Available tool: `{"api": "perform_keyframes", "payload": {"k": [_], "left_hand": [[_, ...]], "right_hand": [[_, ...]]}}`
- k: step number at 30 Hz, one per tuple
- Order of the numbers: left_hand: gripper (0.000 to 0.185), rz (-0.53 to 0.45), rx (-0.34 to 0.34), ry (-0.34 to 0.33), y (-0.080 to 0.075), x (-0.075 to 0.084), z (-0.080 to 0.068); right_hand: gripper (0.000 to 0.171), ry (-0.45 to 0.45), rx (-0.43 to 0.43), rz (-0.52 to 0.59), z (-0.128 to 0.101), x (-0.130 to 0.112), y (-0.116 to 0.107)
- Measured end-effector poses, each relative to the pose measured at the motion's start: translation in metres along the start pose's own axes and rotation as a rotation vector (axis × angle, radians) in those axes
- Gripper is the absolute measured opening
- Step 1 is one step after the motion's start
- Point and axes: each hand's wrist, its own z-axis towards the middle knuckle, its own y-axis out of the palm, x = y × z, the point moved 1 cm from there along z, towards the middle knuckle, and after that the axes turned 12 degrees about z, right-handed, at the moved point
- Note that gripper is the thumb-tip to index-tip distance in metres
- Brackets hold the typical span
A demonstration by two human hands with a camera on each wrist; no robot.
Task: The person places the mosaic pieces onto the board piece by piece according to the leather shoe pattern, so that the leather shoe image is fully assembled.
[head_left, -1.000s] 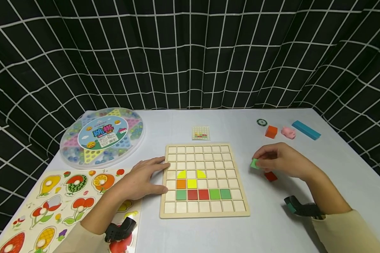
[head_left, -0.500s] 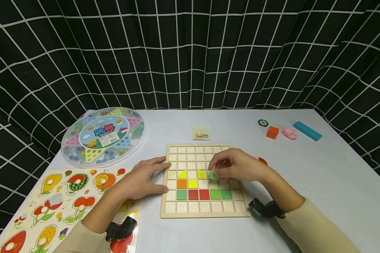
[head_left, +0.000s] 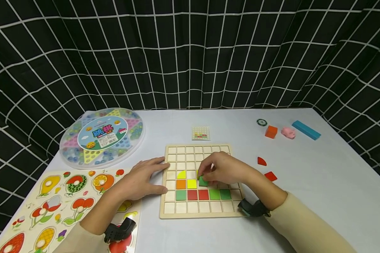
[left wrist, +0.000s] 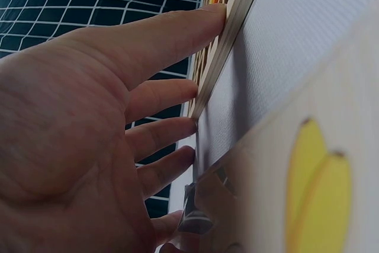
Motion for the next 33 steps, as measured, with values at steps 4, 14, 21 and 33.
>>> {"api": "perform_keyframes", "payload": {"k": [4,14,21,33], "left_hand": [[0.076,-0.003,0.001,-0.003,0.0,0.0,0.0],[0.076,0.0,0.001,-0.004,0.0,0.0,0.0],[0.076,0.002,0.0,-0.004,0.0,-0.001,0.0],[0.076,-0.003,0.001,-0.007,0.0,-0.001,0.0]], "right_hand": [[0.017,0.008,0.008,-0.028,0.002,-0.002,0.005],[0.019,-0.011,0.038,-0.104,0.003,-0.006,0.01],[0.02,0.0,0.071,-0.141,0.002,-0.008,0.013],[0.018,-0.045,0.096,-0.102,-0.008,-0.004,-0.002]]}}
